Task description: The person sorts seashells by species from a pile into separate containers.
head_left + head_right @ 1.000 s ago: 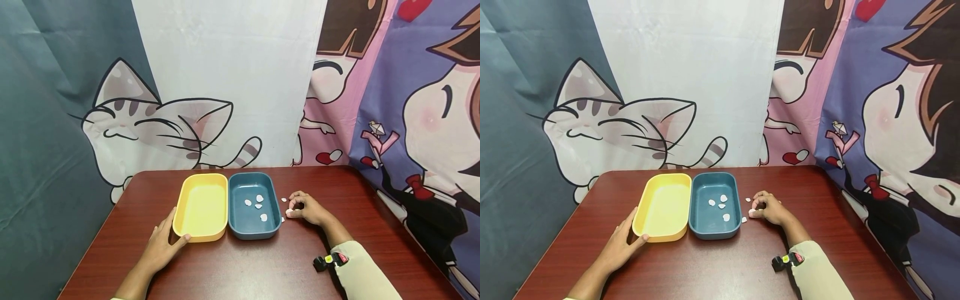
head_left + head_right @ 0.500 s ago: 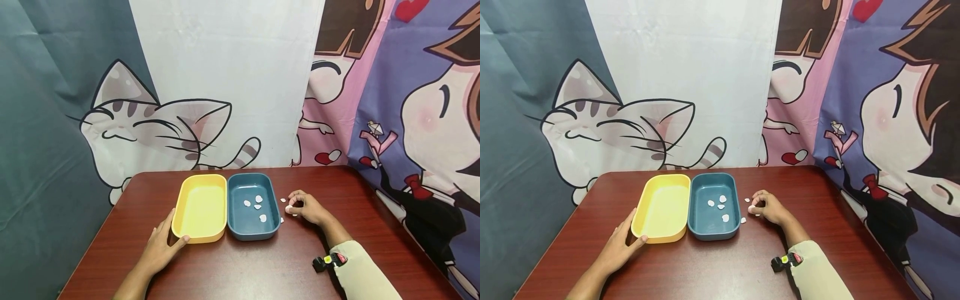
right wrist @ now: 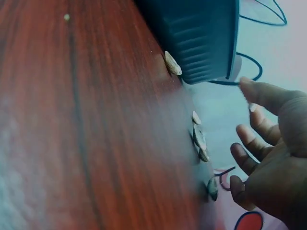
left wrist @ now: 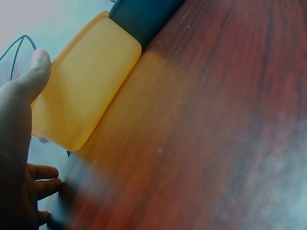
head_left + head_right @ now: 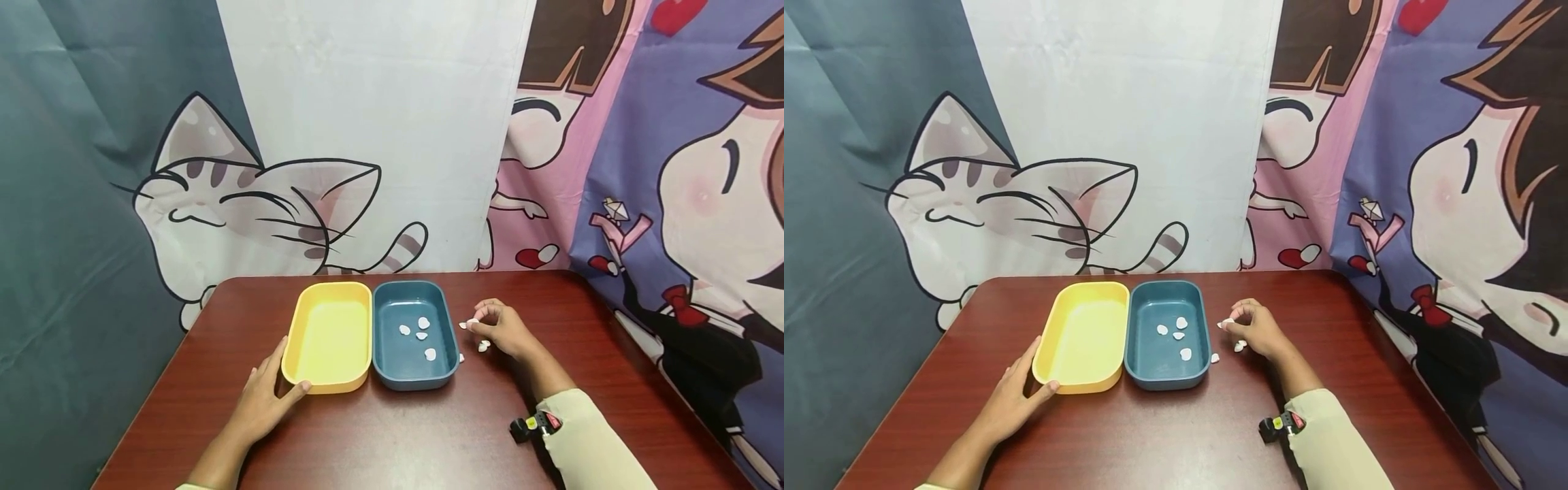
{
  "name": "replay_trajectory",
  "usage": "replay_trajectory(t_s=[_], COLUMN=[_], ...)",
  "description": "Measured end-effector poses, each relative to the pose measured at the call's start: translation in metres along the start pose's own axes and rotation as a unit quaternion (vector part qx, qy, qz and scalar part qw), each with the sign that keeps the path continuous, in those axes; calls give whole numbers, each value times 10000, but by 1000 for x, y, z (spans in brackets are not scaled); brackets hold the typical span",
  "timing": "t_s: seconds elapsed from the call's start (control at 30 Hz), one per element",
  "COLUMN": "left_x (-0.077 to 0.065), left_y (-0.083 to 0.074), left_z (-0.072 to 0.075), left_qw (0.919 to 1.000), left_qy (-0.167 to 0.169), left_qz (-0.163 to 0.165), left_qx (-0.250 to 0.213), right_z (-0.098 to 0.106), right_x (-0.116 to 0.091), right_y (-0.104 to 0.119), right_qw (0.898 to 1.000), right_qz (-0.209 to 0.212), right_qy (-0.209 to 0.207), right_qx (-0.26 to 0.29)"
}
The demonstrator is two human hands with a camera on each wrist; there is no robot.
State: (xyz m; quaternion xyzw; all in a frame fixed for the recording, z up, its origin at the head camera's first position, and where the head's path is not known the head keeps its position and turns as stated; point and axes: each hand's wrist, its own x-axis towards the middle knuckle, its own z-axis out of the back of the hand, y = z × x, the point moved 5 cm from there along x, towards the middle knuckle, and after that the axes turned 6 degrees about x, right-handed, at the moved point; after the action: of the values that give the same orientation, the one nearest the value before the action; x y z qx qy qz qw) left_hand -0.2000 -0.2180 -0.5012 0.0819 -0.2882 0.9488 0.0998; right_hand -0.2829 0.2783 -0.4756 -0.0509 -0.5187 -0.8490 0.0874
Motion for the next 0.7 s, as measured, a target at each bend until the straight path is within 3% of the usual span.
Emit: replay_trajectory(t_s=[0.33, 0.7], left_x=[0, 0], left_y=[-1, 0], left_z=[1, 1], left_qw=[10000, 10000], left_qy=[7, 34], left_qz=[-19, 0], left_qx=[-75, -46], right_z=[-6, -38], right_x=[8, 18], right_y=[34, 57], right_qw=[9976, 9975], right_qz=[-75, -89], right_qy=[-687, -660], right_qx=[25, 230])
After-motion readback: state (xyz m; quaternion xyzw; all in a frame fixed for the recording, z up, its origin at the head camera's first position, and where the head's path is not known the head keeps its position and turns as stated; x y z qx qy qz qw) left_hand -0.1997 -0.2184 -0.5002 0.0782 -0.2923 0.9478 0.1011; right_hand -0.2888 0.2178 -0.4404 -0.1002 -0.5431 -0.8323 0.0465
